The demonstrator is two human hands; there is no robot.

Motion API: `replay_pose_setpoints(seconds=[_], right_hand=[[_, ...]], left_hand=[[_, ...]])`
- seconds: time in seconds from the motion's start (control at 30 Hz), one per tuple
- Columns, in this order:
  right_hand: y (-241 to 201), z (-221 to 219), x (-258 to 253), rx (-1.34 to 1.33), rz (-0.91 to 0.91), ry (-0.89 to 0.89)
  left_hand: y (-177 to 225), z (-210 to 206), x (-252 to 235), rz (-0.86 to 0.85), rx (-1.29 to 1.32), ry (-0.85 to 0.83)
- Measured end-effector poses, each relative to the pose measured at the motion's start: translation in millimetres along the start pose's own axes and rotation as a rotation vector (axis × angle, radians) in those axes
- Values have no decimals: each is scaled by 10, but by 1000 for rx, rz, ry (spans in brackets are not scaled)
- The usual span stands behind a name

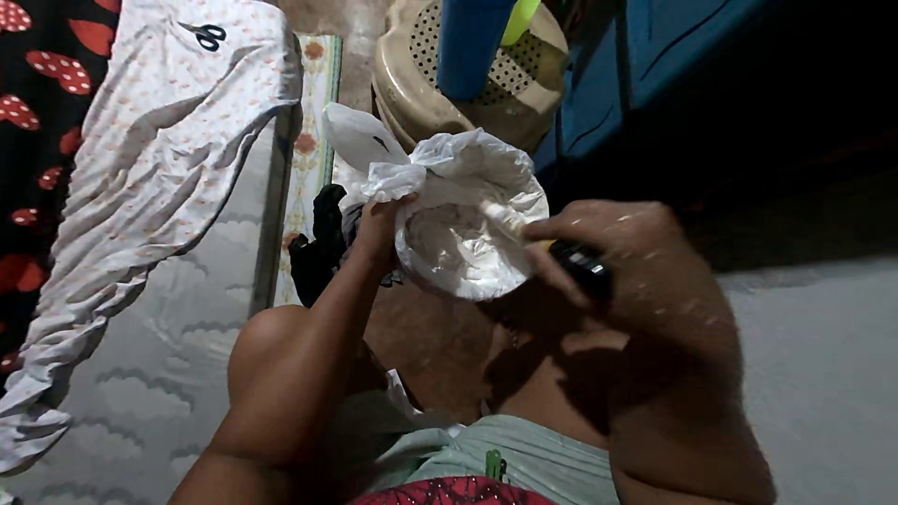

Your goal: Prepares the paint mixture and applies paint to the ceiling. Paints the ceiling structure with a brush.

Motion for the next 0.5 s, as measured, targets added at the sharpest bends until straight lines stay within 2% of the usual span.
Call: replay_pose_setpoints(seconds=[0.13, 0.3, 0.4, 0.5], right_hand=[[-195, -109, 48, -82, 72, -67], [-11, 116, -13, -6, 27, 30], [-113, -120, -21, 28, 32, -41], [-367, -261, 70, -23, 124, -111]], left_hand=[[-37, 29, -73, -63, -13, -12], [-63, 63, -103, -122, 19, -52], [-44, 72, -100, -141, 51, -42], [-21, 82, -101, -132, 46, -24]])
Point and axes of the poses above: each hand's wrist, its own x-axis away from the middle knuckle, its own z-axis out of the back of the hand, y = z × x, the point moved 8 cm from there along -x, towards the middle knuckle, and after that the axes turned 15 degrees about -z, right-handed, at the moved point
